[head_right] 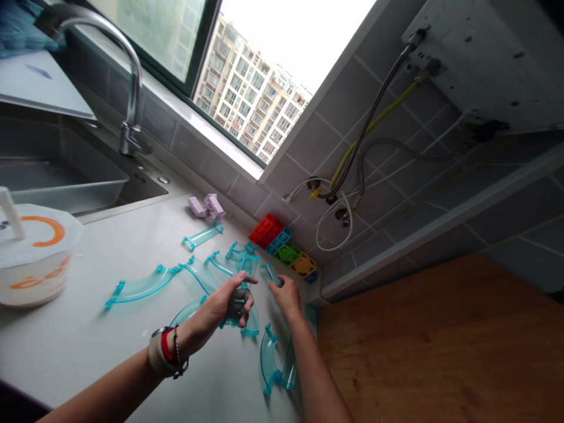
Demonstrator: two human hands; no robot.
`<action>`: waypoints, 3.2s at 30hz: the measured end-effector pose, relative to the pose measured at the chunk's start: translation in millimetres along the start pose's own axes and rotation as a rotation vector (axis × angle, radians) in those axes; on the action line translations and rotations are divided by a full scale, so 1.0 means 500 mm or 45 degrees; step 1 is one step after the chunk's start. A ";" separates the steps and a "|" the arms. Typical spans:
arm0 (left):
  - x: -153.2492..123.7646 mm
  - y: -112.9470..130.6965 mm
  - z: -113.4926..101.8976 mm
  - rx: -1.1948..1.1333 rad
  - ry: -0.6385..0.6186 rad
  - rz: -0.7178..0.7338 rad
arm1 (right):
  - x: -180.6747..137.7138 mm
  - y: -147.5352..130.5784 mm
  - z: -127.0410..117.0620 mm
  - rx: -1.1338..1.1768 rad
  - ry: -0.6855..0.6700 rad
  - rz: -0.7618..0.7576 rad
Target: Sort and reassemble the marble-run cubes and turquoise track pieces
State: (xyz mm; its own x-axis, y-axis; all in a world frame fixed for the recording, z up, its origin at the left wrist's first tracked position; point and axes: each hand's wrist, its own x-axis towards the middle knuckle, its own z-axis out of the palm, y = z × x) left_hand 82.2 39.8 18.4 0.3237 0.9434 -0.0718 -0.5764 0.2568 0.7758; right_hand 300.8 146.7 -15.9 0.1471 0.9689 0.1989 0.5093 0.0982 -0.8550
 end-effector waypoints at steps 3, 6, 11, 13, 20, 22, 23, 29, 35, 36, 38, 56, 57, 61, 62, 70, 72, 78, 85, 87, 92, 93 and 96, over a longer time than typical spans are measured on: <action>0.006 0.023 -0.026 0.095 0.114 0.065 | -0.056 -0.045 -0.011 0.116 -0.050 0.056; 0.013 0.029 -0.044 0.200 0.241 0.147 | -0.143 -0.090 -0.008 0.472 -0.136 0.125; 0.019 0.014 -0.044 0.108 0.246 0.195 | -0.249 -0.119 0.022 1.050 -0.176 0.210; 0.018 0.005 -0.040 0.117 0.229 0.209 | -0.264 -0.112 0.036 1.123 -0.169 0.196; 0.021 -0.018 -0.038 0.251 0.153 0.200 | -0.286 -0.074 0.071 1.230 -0.160 0.228; 0.022 -0.021 -0.037 0.246 0.148 0.182 | -0.293 -0.074 0.075 1.244 -0.171 0.249; 0.022 -0.022 -0.035 0.222 0.116 0.153 | -0.296 -0.075 0.077 1.249 -0.174 0.260; 0.016 -0.025 -0.024 0.078 -0.041 -0.034 | -0.301 -0.072 0.084 1.240 -0.222 0.270; 0.013 -0.025 -0.022 0.178 0.027 -0.048 | -0.303 -0.065 0.092 1.240 -0.235 0.285; 0.012 -0.025 -0.021 0.192 0.032 -0.046 | -0.304 -0.066 0.093 1.234 -0.233 0.287; 0.012 -0.024 -0.021 0.206 0.033 -0.035 | -0.306 -0.067 0.095 1.234 -0.233 0.285; 0.007 -0.025 -0.011 0.262 0.084 -0.013 | -0.310 -0.062 0.099 1.240 -0.283 0.288; 0.007 -0.025 -0.009 0.253 0.099 -0.011 | -0.310 -0.063 0.099 1.229 -0.285 0.293; 0.004 -0.028 -0.005 0.236 0.151 0.017 | -0.311 -0.065 0.100 1.239 -0.286 0.307; 0.004 -0.028 -0.005 0.234 0.154 0.021 | -0.311 -0.066 0.100 1.246 -0.286 0.308; 0.002 -0.025 -0.003 0.259 0.151 0.033 | -0.314 -0.068 0.100 1.274 -0.302 0.298; 0.001 -0.025 -0.002 0.262 0.148 0.029 | -0.315 -0.069 0.099 1.276 -0.308 0.304; 0.003 -0.034 -0.002 0.333 0.168 0.074 | -0.314 -0.069 0.098 1.267 -0.308 0.323; 0.001 -0.037 -0.003 0.441 0.207 0.165 | -0.316 -0.066 0.098 1.238 -0.317 0.313; 0.003 -0.038 -0.004 0.490 0.244 0.228 | -0.316 -0.064 0.099 1.248 -0.322 0.317; 0.000 -0.032 -0.001 0.380 0.242 0.219 | -0.316 -0.062 0.100 1.247 -0.284 0.276; -0.003 -0.030 0.001 0.335 0.231 0.208 | -0.316 -0.063 0.100 1.242 -0.269 0.252; -0.011 -0.024 0.004 0.220 0.161 0.240 | -0.317 -0.067 0.101 1.208 -0.249 0.180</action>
State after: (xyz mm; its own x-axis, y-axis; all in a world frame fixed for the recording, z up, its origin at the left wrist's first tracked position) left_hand 88.6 31.0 10.9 0.1208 0.9926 0.0144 -0.4772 0.0453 0.8776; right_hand 217.8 1.4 -42.8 -0.0325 0.9980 0.0550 -0.4086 0.0369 -0.9120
